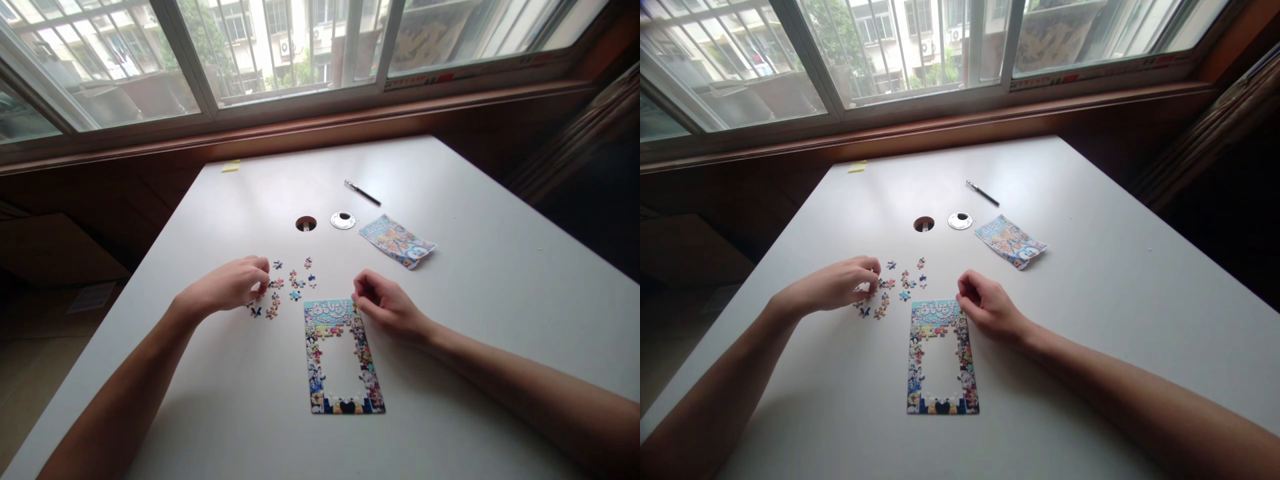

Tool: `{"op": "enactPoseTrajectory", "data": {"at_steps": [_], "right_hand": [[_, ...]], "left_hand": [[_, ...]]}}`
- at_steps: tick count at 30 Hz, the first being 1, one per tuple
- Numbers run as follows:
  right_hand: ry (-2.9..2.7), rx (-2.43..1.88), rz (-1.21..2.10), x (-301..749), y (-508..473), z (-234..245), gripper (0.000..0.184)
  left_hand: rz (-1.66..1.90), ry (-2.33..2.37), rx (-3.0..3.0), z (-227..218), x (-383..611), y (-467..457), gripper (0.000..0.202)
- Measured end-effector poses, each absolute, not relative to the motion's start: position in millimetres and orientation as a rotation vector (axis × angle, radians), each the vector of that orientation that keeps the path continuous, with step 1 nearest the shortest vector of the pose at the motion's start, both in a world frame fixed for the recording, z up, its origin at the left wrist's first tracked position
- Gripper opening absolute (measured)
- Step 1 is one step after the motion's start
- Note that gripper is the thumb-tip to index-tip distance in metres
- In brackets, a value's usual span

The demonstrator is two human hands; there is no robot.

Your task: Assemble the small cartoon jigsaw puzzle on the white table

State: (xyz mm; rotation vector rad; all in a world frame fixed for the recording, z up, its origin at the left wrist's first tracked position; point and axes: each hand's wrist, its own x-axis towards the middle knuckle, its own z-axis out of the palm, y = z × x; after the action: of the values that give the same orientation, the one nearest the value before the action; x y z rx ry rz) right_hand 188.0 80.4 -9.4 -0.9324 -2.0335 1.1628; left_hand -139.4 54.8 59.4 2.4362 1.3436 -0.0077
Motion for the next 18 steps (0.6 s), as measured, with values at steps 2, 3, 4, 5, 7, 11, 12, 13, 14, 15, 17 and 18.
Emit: {"op": "enactPoseTrajectory", "data": {"at_steps": [2, 3, 4, 5, 7, 11, 12, 13, 14, 15, 17, 18], "right_hand": [[-2.03, -0.932, 1.164, 187.7, 80.6, -8.6, 0.013], [-2.029, -0.932, 1.162, 187.6, 80.7, -8.5, 0.013], [-2.029, -0.931, 1.16, 187.6, 80.8, -8.4, 0.012], [-2.029, -0.93, 1.158, 187.6, 80.8, -8.4, 0.012], [-2.028, -0.929, 1.155, 187.5, 80.6, -8.3, 0.012], [-2.023, -0.926, 1.165, 187.1, 80.3, -8.0, 0.013], [-2.024, -0.925, 1.167, 187.0, 80.2, -8.0, 0.012], [-2.024, -0.926, 1.168, 187.0, 80.2, -8.2, 0.012], [-2.026, -0.927, 1.169, 187.0, 80.2, -8.4, 0.012], [-2.028, -0.928, 1.166, 187.0, 80.2, -8.6, 0.012], [-2.033, -0.932, 1.158, 187.2, 80.2, -8.7, 0.012], [-2.035, -0.935, 1.154, 187.3, 80.2, -8.5, 0.012]], "left_hand": [[-0.011, 1.325, 2.428, 59.8, -137.7, 55.4, 0.011], [-0.016, 1.322, 2.425, 60.0, -136.9, 55.8, 0.012], [-0.023, 1.321, 2.423, 60.0, -136.3, 56.2, 0.012], [-0.03, 1.319, 2.422, 59.7, -136.0, 56.5, 0.012], [-0.034, 1.321, 2.419, 58.8, -136.6, 56.8, 0.011], [-0.008, 1.327, 2.405, 59.7, -140.0, 55.8, 0.009], [0.0, 1.313, 2.388, 61.3, -139.8, 55.2, 0.009], [0.017, 1.286, 2.364, 63.4, -138.3, 54.6, 0.009], [0.045, 1.246, 2.333, 65.4, -135.0, 53.7, 0.009], [0.09, 1.197, 2.298, 67.1, -129.5, 52.5, 0.009], [0.237, 1.096, 2.22, 67.2, -111.5, 48.7, 0.011], [0.327, 1.057, 2.18, 64.9, -99.6, 45.9, 0.013]]}}
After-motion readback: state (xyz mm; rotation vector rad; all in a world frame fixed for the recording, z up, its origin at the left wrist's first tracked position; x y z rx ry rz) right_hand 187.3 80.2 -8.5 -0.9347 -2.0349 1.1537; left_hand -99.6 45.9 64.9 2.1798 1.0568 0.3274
